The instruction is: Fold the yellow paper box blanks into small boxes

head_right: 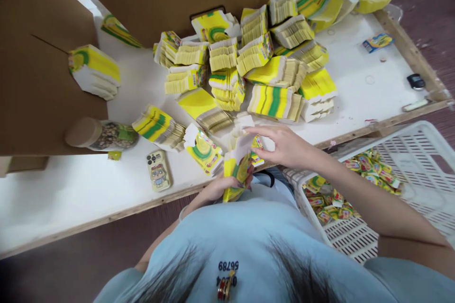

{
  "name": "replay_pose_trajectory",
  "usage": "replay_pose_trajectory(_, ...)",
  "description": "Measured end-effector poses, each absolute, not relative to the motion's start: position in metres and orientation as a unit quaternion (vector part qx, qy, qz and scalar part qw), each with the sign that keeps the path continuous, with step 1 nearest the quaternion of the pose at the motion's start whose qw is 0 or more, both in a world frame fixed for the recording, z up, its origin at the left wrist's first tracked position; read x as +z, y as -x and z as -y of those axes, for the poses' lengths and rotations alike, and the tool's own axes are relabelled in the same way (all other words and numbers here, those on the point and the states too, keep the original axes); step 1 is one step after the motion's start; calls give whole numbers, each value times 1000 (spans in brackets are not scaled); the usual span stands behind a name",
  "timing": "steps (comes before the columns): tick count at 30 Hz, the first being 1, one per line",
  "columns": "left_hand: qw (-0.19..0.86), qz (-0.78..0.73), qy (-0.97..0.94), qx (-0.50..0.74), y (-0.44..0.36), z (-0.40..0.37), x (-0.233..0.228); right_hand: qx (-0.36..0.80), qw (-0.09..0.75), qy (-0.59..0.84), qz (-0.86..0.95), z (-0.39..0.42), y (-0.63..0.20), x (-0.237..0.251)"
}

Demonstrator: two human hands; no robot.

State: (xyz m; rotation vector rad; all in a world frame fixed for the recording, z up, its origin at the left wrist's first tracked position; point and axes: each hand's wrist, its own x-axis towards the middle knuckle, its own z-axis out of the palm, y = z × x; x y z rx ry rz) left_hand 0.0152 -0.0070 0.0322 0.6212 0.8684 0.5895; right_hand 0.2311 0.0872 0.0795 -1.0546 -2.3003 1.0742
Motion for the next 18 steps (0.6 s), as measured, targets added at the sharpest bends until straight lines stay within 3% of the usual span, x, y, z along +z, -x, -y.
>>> replay_pose_trajectory(4, 820, -408, -293, 273, -14, 8, 31, 370, 243, 413, 796, -75, -232, 78)
replay_pose_trajectory(9, 822, -397, -319, 255, -17, 4, 41, 384, 215, 377, 815, -79, -232, 82)
replay_pose_trajectory(12, 825, -394, -309, 261, -17, 5, 41, 315, 229, 367, 845, -63, -228, 67)
replay_pose_trajectory(16, 828, -383, -319, 258, -19, 9, 34, 167, 334, 356, 856, -32, -211, 27)
replay_pose_trajectory(18, 814, -385, -330, 284, -20, 11, 32, 177, 401, 343, 831, -27, -204, 18)
